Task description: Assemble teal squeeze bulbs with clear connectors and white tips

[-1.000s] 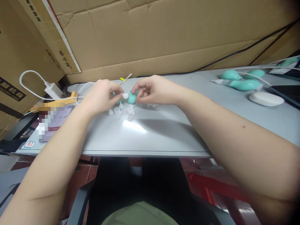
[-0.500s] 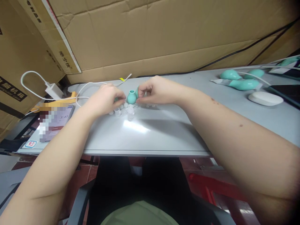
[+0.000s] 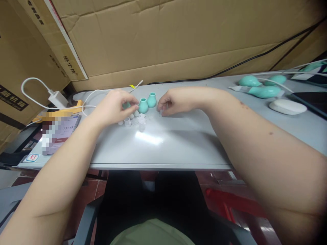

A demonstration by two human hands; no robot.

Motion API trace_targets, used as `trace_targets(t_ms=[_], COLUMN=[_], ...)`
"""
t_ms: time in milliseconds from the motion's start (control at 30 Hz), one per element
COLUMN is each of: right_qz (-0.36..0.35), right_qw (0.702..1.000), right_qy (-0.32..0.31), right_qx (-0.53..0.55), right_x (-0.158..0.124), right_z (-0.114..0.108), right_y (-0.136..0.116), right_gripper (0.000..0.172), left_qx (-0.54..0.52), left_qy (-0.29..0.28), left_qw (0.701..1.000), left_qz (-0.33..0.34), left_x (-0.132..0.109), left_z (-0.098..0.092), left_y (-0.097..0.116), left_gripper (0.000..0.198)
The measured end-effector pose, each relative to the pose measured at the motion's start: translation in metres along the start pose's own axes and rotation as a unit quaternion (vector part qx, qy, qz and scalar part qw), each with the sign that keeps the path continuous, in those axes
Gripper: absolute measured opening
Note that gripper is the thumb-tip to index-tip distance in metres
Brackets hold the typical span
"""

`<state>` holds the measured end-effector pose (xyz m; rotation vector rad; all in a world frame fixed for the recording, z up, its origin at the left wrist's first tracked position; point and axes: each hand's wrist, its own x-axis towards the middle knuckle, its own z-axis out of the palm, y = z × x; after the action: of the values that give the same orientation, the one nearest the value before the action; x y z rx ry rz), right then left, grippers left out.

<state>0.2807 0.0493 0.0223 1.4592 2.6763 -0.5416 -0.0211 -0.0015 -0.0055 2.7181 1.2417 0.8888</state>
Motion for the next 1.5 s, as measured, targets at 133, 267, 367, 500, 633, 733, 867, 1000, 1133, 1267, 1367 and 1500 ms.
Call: trace_targets(t_ms=[133, 267, 367, 500, 633, 733, 867, 1000, 1133, 1267, 1367, 1500], right_qz=[0.005, -0.064, -0.146, -0.199, -0.201, -0.205, -0.218, -0.257, -0.262, -0.279, -0.291, -0.266], right_qw=[0.999, 0.98, 0.91, 0.813, 0.772, 0.766, 0.781, 0.797, 0.814, 0.81, 0.806, 0.817], right_qy=[0.034, 0.121, 0.166, 0.175, 0.146, 0.139, 0.189, 0.255, 0.301, 0.334, 0.342, 0.335], right_qx=[0.007, 0.147, 0.35, 0.518, 0.585, 0.593, 0.553, 0.483, 0.422, 0.394, 0.385, 0.386], right_x=[-0.002, -0.005, -0.001, 0.013, 0.022, 0.024, 0.025, 0.023, 0.019, 0.019, 0.016, 0.009], right_z=[-0.002, -0.005, 0.003, 0.022, 0.034, 0.037, 0.038, 0.04, 0.042, 0.044, 0.045, 0.043], right_y=[0.004, 0.004, -0.005, -0.023, -0.034, -0.034, -0.029, -0.026, -0.028, -0.03, -0.032, -0.036], right_gripper=[0.014, 0.015, 0.027, 0.043, 0.048, 0.049, 0.041, 0.027, 0.022, 0.022, 0.02, 0.019], left_qx=[-0.015, -0.04, -0.066, -0.086, -0.094, -0.085, -0.057, -0.044, -0.039, -0.054, -0.082, -0.105], left_qy=[0.03, 0.089, 0.108, 0.082, 0.097, 0.109, 0.113, 0.125, 0.131, 0.131, 0.125, 0.126], left_qw=[0.999, 0.995, 0.991, 0.99, 0.985, 0.983, 0.989, 0.991, 0.99, 0.99, 0.989, 0.986], left_qz=[0.01, 0.021, 0.048, 0.077, 0.104, 0.119, 0.079, 0.031, 0.02, 0.02, 0.019, 0.015], left_x=[0.0, 0.0, 0.0, 0.001, 0.002, 0.002, 0.001, 0.001, 0.001, 0.002, 0.002, 0.003], left_z=[0.003, 0.005, 0.007, 0.011, 0.011, 0.01, 0.011, 0.012, 0.011, 0.009, 0.008, 0.007], left_y=[0.0, -0.001, -0.004, -0.008, -0.008, -0.005, -0.002, -0.005, -0.007, -0.003, 0.001, 0.004], left_gripper=[0.028, 0.035, 0.045, 0.067, 0.055, 0.045, 0.038, 0.035, 0.035, 0.036, 0.038, 0.035])
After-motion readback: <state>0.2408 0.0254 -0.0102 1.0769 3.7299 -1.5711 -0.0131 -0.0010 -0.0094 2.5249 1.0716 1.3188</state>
